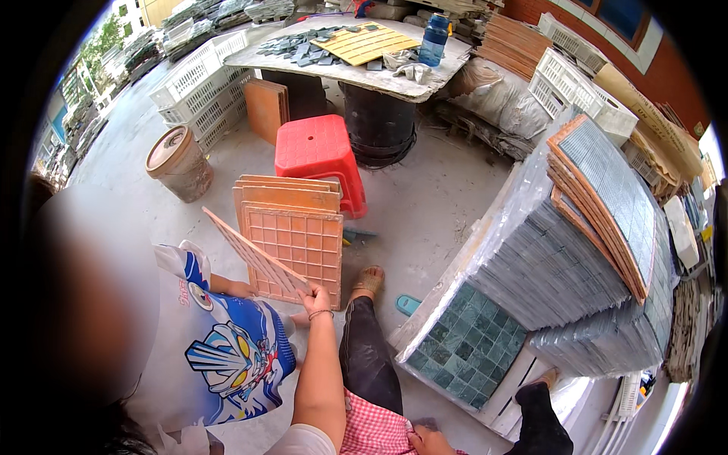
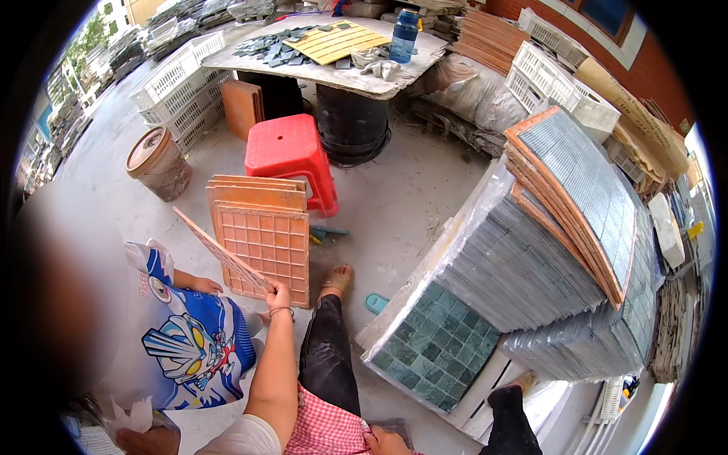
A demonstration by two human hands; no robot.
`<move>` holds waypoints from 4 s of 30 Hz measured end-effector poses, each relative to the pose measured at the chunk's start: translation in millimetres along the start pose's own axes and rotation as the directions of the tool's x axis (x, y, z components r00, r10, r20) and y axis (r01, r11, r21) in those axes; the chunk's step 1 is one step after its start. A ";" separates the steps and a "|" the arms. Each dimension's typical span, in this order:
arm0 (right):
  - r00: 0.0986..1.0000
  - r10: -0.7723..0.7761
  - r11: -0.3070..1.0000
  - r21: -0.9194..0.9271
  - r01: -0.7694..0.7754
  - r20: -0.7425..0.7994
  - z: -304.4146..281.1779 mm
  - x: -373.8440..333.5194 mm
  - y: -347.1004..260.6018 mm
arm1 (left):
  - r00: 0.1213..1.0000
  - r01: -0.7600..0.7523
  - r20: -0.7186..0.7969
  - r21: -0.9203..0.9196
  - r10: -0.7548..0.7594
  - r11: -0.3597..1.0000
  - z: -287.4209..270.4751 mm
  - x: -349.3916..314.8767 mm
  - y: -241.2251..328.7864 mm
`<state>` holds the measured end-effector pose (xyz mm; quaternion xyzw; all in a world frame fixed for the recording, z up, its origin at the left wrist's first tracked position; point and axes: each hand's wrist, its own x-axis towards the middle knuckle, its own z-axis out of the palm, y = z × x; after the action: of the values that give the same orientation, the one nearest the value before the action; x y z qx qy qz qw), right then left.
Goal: The person repeatedly picks up individual square tiles from a stack, removes them from plastic wrapping, and places them onto a separate stack on the floor. The person handles both green and terracotta-colored tiles in a repetitive cycle.
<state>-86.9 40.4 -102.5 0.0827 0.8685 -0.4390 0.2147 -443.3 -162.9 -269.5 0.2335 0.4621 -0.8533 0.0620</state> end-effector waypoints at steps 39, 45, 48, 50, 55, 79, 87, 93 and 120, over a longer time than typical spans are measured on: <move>0.983 0.159 0.985 0.049 -0.164 0.091 10.0 28.9 25.4 | 0.803 -0.505 -0.054 0.466 0.593 0.727 -75.8 67.7 14.6; 0.980 0.173 0.983 0.051 -0.178 0.097 16.3 29.2 45.1 | 0.828 -0.511 -0.050 0.344 0.559 0.788 -81.9 58.5 14.1; 0.987 0.141 0.989 0.033 -0.144 0.071 25.8 28.1 64.1 | 0.832 -0.510 -0.030 0.351 0.554 0.785 -90.8 54.9 9.3; 0.957 0.254 0.967 -0.023 -0.253 0.141 12.6 33.9 41.4 | 0.847 -0.493 -0.015 0.353 0.531 0.795 -95.2 53.0 4.6; 0.960 0.219 0.976 -0.022 -0.219 0.176 15.6 27.5 50.9 | 0.868 -0.492 0.098 0.300 0.486 0.817 -85.4 64.6 25.5; 0.942 0.336 0.942 0.006 -0.336 -0.006 20.5 14.8 128.7 | 0.744 -0.398 -0.435 0.323 -0.508 -0.859 -49.4 -175.2 -163.1; 0.838 -0.180 0.977 0.009 0.215 -0.514 -151.8 -96.7 32.7 | 0.407 -0.868 -0.913 -0.379 -0.023 -0.320 -109.1 -212.7 -115.9; 0.124 0.503 0.804 0.516 0.294 -0.855 -202.9 -231.7 218.4 | 0.475 -0.823 -0.843 -0.324 -0.253 -0.466 -123.4 -198.5 -124.0; -0.066 0.475 0.741 0.439 -0.508 -0.878 -148.7 -170.9 437.0 | 0.625 -0.754 -0.778 -0.581 -0.061 -0.308 -146.6 -232.5 -118.9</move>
<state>166.4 429.4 -266.4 0.6448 0.7058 -0.1589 -0.2465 -226.2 -1.4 -141.1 0.4655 0.8079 -0.0173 0.3610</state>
